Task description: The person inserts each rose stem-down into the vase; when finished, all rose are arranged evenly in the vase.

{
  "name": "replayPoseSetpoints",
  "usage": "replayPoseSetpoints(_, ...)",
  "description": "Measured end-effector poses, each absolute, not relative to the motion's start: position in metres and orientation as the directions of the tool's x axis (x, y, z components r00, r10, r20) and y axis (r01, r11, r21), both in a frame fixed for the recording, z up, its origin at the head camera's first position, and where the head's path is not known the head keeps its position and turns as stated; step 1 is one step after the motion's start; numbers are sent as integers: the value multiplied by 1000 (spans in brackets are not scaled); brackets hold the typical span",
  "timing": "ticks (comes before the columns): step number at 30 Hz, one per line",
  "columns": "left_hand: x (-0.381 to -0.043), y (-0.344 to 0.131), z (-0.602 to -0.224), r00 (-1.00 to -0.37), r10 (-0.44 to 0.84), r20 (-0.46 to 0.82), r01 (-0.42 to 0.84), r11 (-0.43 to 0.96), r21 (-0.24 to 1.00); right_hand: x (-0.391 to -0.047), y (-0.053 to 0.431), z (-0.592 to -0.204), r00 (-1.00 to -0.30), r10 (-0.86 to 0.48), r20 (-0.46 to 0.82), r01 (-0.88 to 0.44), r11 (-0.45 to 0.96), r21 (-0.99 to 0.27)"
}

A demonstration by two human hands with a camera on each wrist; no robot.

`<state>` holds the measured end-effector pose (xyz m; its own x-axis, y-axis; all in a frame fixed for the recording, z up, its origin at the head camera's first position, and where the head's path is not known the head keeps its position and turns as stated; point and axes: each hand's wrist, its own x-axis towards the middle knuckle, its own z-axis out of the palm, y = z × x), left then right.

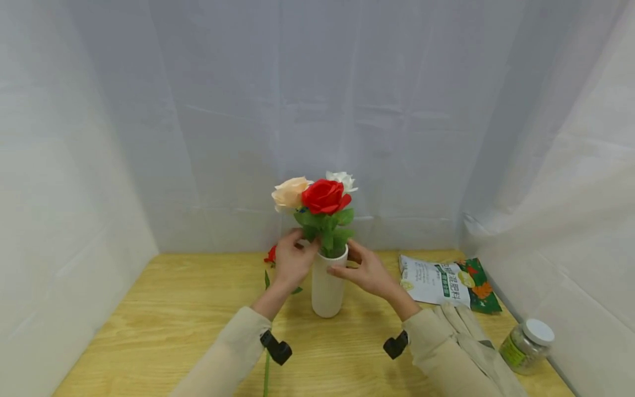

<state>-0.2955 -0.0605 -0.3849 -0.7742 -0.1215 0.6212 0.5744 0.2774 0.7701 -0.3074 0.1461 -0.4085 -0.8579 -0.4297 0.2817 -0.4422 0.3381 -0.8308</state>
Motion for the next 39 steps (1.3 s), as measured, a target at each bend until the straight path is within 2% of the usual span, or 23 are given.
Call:
replayPoseSetpoints(4,-296,-61,-384,-770,-88,632,572,343,745,-308,145,-408,-855,-431,290,-452,343,-824)
replayPoseSetpoints(12,-296,-63,-383,-762,-27,647,599,351,720,-309,145,-407,-857,-430,285,-443,331,-833)
replayPoseSetpoints(22,-301,-62,-386,-696,35,717,672,383,634,-311,146,-409,-860,-428,279,-436,333,-836)
replayPoseSetpoints(28,-300,-62,-385,-723,49,689,644,406,648,-311,147,-410,-860,-429,278,-434,324,-841)
replayPoseSetpoints(35,-297,-68,-390,-812,10,584,540,395,743,-311,147,-410,-859,-430,278,-435,328,-838)
replayPoseSetpoints(39,-294,-76,-393,-828,-5,560,520,364,773,-311,147,-410,-857,-426,291,-446,329,-832)
